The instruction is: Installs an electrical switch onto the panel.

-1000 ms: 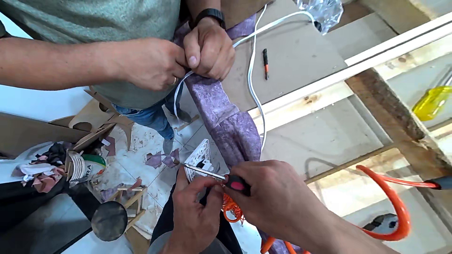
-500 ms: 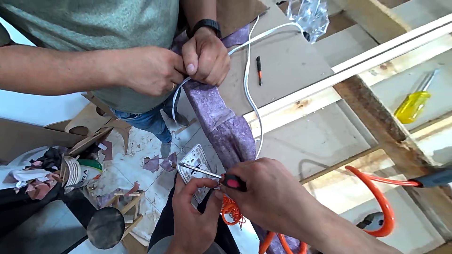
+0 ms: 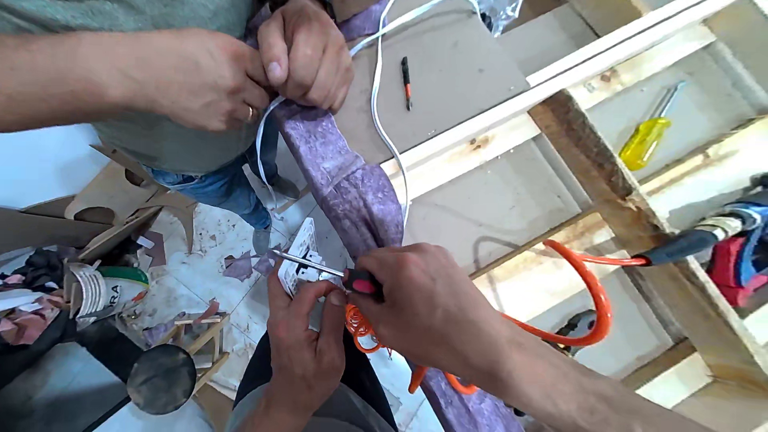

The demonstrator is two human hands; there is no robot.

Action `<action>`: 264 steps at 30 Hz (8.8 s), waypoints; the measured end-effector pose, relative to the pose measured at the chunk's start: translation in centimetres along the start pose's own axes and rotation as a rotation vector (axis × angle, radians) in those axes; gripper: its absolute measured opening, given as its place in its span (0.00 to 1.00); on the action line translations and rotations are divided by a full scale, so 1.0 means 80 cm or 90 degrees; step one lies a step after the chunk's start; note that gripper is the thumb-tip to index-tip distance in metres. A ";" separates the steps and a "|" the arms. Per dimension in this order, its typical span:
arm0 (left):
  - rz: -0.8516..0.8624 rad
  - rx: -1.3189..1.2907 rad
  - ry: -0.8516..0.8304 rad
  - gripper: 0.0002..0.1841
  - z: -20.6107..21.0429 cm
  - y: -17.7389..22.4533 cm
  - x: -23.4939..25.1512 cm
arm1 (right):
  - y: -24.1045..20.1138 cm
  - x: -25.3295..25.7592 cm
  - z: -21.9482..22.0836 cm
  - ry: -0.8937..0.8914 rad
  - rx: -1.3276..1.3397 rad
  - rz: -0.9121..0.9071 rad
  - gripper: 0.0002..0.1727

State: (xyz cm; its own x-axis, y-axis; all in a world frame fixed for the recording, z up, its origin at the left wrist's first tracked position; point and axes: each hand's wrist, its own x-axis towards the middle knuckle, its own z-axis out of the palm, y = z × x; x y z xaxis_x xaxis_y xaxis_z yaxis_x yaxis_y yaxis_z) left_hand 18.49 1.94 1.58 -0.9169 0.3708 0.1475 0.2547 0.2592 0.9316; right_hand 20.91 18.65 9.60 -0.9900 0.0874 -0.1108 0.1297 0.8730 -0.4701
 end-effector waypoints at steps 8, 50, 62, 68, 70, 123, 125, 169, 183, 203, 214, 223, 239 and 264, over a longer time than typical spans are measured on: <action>-0.237 -0.230 -0.066 0.13 -0.011 0.002 -0.005 | 0.006 -0.007 0.006 0.012 -0.020 -0.055 0.04; 0.004 -0.025 0.096 0.06 0.012 -0.004 -0.011 | 0.016 0.021 -0.020 -0.134 0.011 -0.031 0.12; -0.241 -0.187 0.055 0.10 0.019 0.014 -0.006 | 0.019 0.002 0.010 0.082 0.006 -0.130 0.03; -0.260 -0.407 -0.038 0.09 0.000 -0.001 0.001 | 0.028 -0.010 0.011 0.045 0.091 -0.078 0.06; -0.228 -0.404 -0.064 0.10 -0.002 -0.008 0.001 | 0.028 -0.011 0.012 0.054 0.117 -0.041 0.04; -0.172 -0.210 -0.037 0.27 -0.009 -0.007 0.008 | -0.012 0.007 0.015 0.151 0.011 0.027 0.04; -0.155 -0.192 -0.038 0.26 -0.009 -0.006 0.008 | -0.012 0.007 0.017 0.151 0.011 0.017 0.04; -0.187 -0.026 -0.054 0.27 -0.010 0.012 0.025 | 0.007 0.012 -0.059 -0.065 0.020 0.142 0.15; -0.130 0.051 -0.007 0.28 0.002 0.023 0.014 | -0.057 0.014 -0.158 -0.231 -0.479 -0.250 0.14; -0.130 0.067 -0.032 0.28 -0.002 0.028 0.018 | -0.068 0.027 -0.160 -0.278 -0.466 -0.216 0.19; -0.094 0.067 -0.019 0.27 -0.002 0.024 0.017 | -0.102 0.021 -0.143 -0.312 -0.568 -0.285 0.13; -0.072 0.064 0.026 0.25 0.000 0.031 0.017 | -0.118 0.026 -0.151 -0.326 -0.550 -0.278 0.14; -0.103 0.055 0.049 0.28 -0.014 0.025 0.022 | -0.124 0.051 -0.148 -0.252 -0.517 -0.359 0.14; -0.060 0.064 0.041 0.26 -0.016 0.014 0.028 | -0.119 0.058 -0.141 -0.313 -0.534 -0.340 0.12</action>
State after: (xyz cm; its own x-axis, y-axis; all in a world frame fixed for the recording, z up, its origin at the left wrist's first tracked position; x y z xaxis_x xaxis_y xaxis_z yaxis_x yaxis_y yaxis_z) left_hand 16.31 1.97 3.39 -0.9552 0.2835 0.0847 0.1928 0.3793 0.9050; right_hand 14.46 16.12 23.42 -0.7531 -0.4344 -0.4941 -0.5697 0.8063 0.1595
